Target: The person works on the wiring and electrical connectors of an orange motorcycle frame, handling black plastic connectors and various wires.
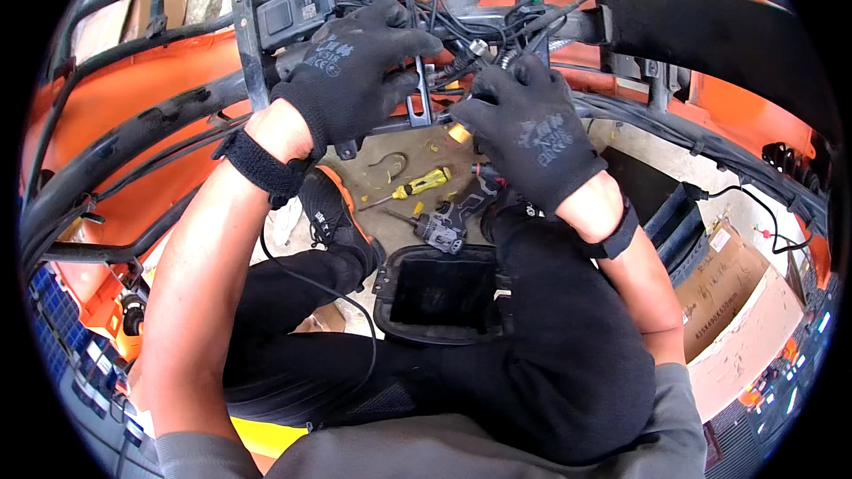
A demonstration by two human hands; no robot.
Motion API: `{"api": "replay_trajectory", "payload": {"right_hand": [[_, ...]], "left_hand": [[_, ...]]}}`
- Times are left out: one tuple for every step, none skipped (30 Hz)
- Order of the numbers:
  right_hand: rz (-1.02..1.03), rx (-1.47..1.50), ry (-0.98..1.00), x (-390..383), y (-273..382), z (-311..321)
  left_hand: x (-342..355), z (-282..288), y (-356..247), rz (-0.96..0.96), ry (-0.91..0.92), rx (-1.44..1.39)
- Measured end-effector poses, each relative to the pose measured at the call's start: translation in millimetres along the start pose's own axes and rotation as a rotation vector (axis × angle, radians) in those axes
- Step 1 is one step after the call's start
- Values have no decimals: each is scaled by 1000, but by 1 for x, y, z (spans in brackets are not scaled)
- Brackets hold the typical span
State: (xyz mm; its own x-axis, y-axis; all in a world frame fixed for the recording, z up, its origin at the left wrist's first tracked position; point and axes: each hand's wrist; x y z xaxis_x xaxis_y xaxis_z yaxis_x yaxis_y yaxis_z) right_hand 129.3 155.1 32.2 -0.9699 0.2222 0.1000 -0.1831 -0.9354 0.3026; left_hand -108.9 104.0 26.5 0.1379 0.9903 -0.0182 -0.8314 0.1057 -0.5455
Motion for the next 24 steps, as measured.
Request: {"api": "replay_trajectory", "payload": {"right_hand": [[5,32,8,-2,-2,1],[9,63,15,-5,-3,2],[18,78,-8,-9,-3,2],[27,94,-31,-13,-1,1],[36,109,-54,-16,-1,0],[49,125,-56,-20,-1,-1],[49,130,-63,-21,0,0],[48,135,-70,-21,2,0],[38,139,-78,-23,3,0],[31,128,-77,-22,3,-1],[22,116,-82,-23,3,-3],[15,105,-92,-23,4,-4],[8,94,-102,-23,4,-6],[-12,53,-89,-22,4,-12],[-12,30,-106,-21,5,-14],[-12,8,-122,-20,5,-17],[-13,-15,-138,-20,5,-19],[-6,-46,-115,-21,3,-23],[-3,-45,-122,-21,3,-24],[0,-44,-128,-21,3,-25],[-3,-44,-129,-23,2,-27],[-5,-37,-126,-25,1,-28],[-7,-30,-123,-25,0,-28],[-2,-23,-123,-25,0,-27]], "left_hand": [[0,0,0,-13,2,8],[0,1,0,-27,5,15],[0,2,1,-25,12,16],[0,2,1,-24,20,16],[0,3,1,-24,28,17],[-1,3,0,-4,23,0],[-1,3,0,16,18,-16],[-2,4,-1,36,14,-31],[-2,4,-2,53,-4,-65],[-4,4,-3,70,-21,-98],[-7,6,-6,88,-38,-131],[-11,14,-12,108,-32,-95],[-14,19,-13,163,49,-116],[-15,22,-13,219,129,-135],[-16,26,-15,274,205,-149],[-19,29,-19,269,252,-143],[-21,29,-23,289,246,-151],[-24,27,-24,314,237,-156],[-27,25,-24,340,228,-161],[-29,25,-23,318,195,-164],[-28,25,-25,396,230,-215],[-27,26,-27,475,264,-265],[-25,26,-28,554,298,-316],[-26,26,-28,502,279,-270]]}}
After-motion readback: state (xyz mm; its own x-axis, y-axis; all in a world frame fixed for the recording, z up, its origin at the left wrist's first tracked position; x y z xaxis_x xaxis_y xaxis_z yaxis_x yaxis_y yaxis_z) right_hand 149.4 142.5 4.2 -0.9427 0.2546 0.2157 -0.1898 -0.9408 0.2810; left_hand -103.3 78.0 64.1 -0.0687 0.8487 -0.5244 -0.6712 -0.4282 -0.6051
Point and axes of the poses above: each hand's wrist, its own x-axis towards the middle knuckle, its own z-axis out of the back of the hand, y = z × x, and after that the axes turned 12 degrees about z, right-handed
